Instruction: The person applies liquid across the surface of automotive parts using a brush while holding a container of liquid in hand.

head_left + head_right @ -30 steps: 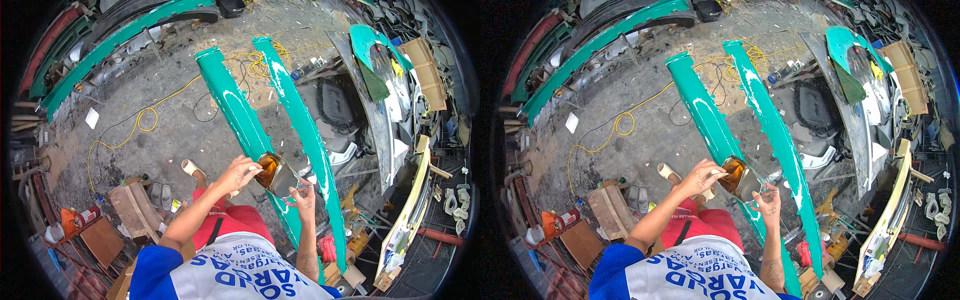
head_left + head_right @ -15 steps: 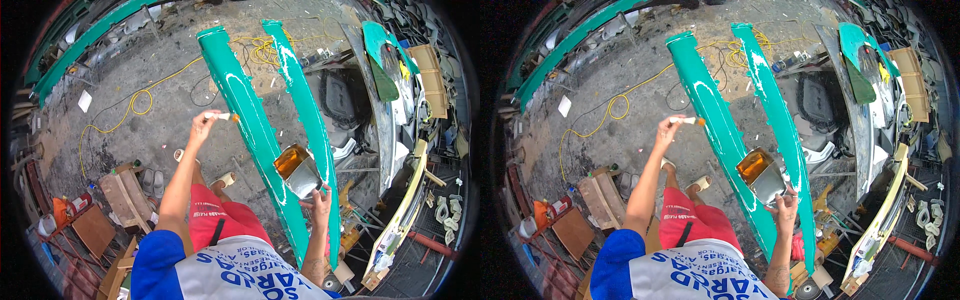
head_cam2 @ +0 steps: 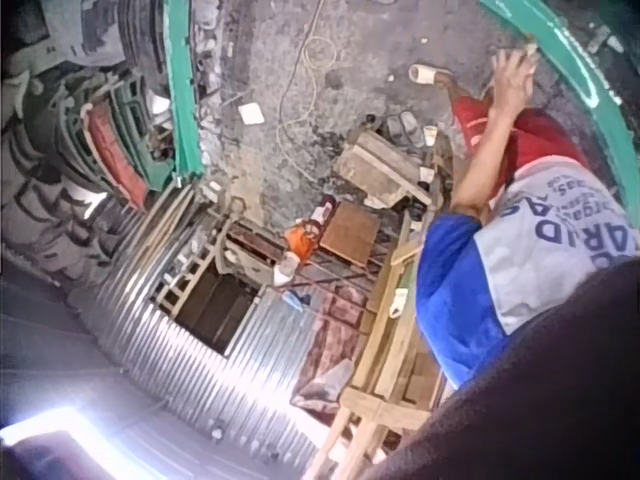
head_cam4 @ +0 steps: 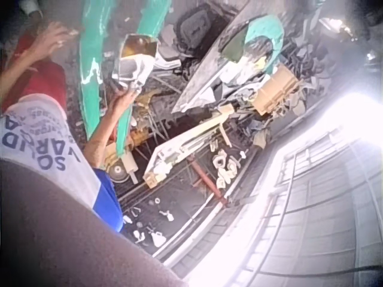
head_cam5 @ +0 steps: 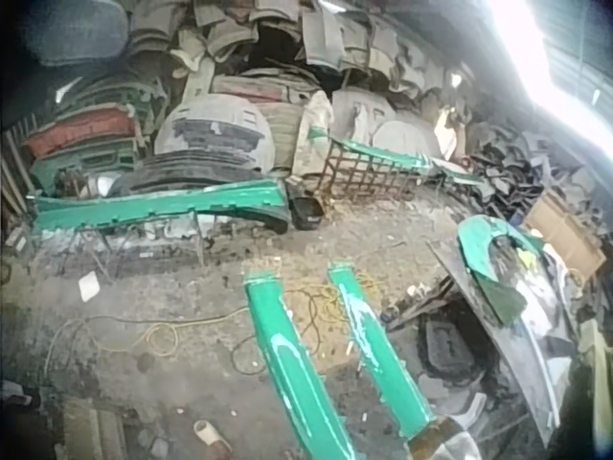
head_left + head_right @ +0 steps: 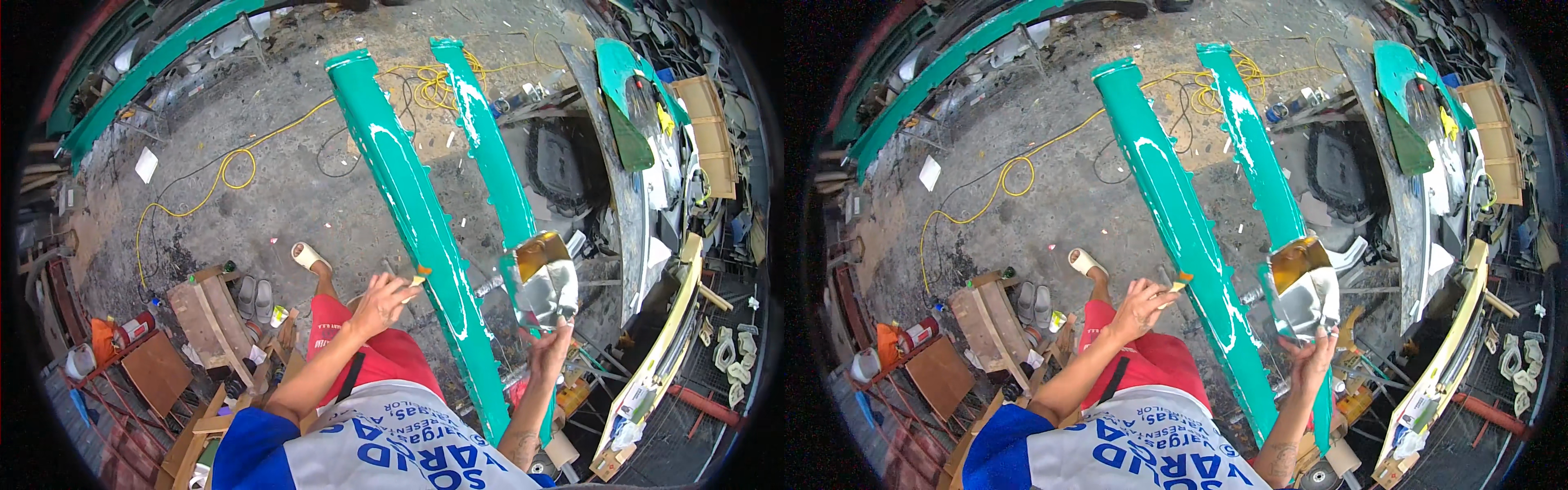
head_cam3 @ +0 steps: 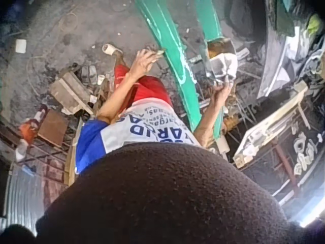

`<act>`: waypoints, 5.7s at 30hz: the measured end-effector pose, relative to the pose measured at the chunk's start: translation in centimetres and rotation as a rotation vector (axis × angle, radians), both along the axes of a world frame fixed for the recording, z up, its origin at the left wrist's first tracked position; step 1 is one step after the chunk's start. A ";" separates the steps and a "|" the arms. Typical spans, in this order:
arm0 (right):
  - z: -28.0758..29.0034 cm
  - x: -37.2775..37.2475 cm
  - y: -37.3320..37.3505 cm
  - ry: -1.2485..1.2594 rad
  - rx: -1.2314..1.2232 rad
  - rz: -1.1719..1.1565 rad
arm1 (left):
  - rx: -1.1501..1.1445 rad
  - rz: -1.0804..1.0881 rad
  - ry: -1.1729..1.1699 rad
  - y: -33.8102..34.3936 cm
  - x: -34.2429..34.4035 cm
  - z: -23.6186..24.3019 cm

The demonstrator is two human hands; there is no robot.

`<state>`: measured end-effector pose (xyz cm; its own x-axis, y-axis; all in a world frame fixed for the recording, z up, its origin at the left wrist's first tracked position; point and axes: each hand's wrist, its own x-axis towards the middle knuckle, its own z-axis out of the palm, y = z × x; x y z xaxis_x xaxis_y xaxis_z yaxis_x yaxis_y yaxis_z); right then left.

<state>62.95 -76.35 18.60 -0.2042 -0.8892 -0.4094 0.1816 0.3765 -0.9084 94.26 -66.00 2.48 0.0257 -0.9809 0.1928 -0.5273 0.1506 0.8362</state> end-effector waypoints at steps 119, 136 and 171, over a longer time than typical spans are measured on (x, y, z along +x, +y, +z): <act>-31.6 36.1 4.3 -0.091 0.391 0.287 | -0.237 0.296 0.080 -19.8 27.6 -11.0; -31.8 34.8 4.2 -0.061 0.361 0.327 | 0.121 0.368 0.632 -24.6 36.9 -14.8; -29.4 31.5 6.9 -0.079 0.262 0.461 | -0.402 0.825 0.246 -25.2 33.0 -6.9</act>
